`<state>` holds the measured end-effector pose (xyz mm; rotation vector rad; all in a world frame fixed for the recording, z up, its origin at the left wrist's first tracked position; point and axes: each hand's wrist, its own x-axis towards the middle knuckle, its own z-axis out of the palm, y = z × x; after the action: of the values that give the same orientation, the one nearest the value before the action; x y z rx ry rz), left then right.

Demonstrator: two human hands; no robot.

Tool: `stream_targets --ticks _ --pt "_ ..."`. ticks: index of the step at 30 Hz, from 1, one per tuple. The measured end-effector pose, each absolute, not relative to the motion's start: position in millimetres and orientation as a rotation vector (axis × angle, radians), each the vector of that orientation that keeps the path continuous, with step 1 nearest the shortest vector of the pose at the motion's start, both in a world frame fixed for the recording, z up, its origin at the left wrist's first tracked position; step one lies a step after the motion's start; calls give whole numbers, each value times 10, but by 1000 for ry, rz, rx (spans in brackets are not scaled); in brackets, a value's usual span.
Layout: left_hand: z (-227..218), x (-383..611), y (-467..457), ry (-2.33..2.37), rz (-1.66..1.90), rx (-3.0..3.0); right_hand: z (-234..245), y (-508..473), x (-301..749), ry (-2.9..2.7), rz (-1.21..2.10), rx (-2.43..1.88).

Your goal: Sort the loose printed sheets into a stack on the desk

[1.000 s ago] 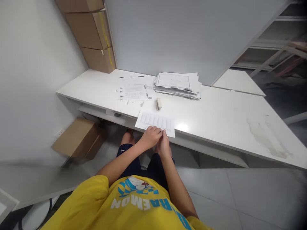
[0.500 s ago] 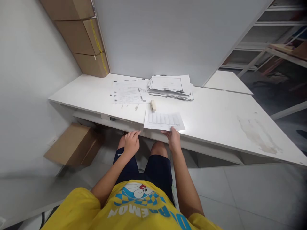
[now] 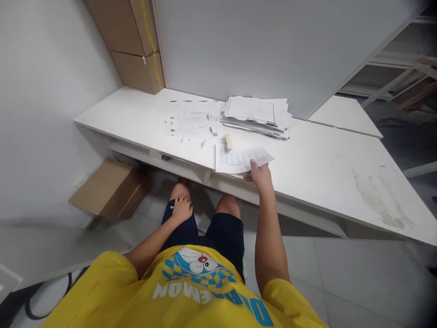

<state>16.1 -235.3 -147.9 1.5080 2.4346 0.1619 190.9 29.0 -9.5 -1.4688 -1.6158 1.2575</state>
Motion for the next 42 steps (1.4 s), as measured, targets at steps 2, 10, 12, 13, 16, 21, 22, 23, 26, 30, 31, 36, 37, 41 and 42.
stream_targets --ticks 2,10,12,13,16,21,22,23,26,30,31,36,37,41,42 --pt "-1510 155 -2330 2425 166 1529 -132 124 2016 -1643 845 -1586" --pt "-1666 -26 -2284 2408 456 1350 -465 -537 2054 -1712 184 -1160" --pt "-1675 -49 -2241 2406 489 1343 -381 -379 1836 -1903 162 -1022" --pt "-1680 -52 -2220 2400 496 1343 -331 -275 1712 -1998 165 -961" --pt "-1713 -39 -2174 2376 505 1345 -245 13 1374 -2250 198 -841" --pt "-1797 -50 -2178 2361 523 1334 -337 195 1157 -2373 186 -799" --pt "-1809 -66 -2182 2365 529 1322 -361 206 1153 -2357 180 -795" --pt "-1820 -85 -2182 2370 534 1309 -378 215 1153 -2337 176 -789" --pt "-1847 -163 -2140 2393 530 1259 -402 222 1140 -2297 185 -787" --pt "-1893 -320 -1935 2586 386 871 -445 129 1088 -2263 210 -841" --pt "-1910 -368 -1863 2607 315 738 -461 93 1077 -2252 207 -852" --pt "-2039 -555 -1564 2514 137 625 -457 36 1077 -2239 215 -922" --pt "-2061 -566 -1533 2508 130 645 -432 59 1082 -2248 220 -951" --pt "-2077 -533 -1473 2450 109 744 -309 158 1084 -2320 149 -1061" --pt "-2063 -514 -1464 2437 106 766 -285 168 1080 -2333 123 -1081"
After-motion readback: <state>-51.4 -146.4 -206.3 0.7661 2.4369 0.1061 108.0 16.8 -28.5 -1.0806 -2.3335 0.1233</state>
